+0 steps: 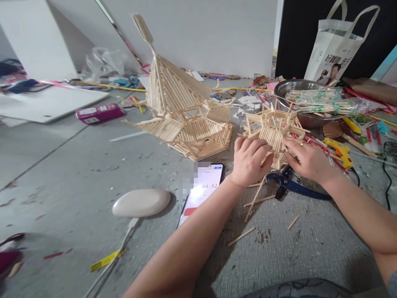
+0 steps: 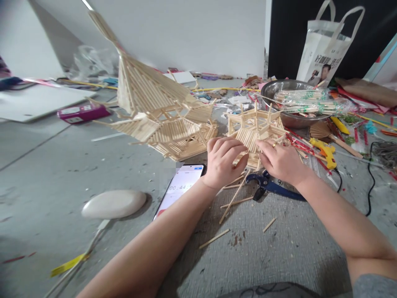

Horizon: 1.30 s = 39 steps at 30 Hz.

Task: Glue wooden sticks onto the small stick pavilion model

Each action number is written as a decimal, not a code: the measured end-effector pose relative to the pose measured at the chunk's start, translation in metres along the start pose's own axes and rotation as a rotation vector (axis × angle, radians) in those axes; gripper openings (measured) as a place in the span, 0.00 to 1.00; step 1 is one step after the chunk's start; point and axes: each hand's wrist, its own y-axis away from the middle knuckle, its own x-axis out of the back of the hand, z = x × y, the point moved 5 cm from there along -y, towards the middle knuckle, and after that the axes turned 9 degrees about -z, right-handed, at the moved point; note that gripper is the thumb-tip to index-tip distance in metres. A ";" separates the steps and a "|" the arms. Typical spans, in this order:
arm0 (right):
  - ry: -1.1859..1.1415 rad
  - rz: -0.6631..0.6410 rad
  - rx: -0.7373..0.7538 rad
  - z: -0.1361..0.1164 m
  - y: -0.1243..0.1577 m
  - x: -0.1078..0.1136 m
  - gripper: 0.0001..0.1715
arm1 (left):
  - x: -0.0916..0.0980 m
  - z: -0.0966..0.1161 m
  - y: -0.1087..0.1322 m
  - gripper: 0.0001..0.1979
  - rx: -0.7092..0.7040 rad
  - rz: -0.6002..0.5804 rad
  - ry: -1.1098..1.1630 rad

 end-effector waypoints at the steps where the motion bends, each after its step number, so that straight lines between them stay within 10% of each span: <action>1: -0.016 0.044 0.009 0.000 0.002 0.001 0.16 | 0.001 -0.001 0.001 0.03 -0.006 0.000 -0.006; 9: -0.011 0.220 0.049 -0.005 0.009 0.003 0.04 | -0.001 0.001 0.005 0.08 -0.071 0.006 -0.049; 27: -0.120 0.213 -0.021 0.001 0.012 -0.008 0.12 | 0.008 -0.010 0.006 0.09 0.066 0.143 -0.052; 39: -0.213 0.154 -0.100 0.003 0.014 -0.010 0.13 | 0.000 0.007 0.005 0.11 -0.071 0.010 -0.038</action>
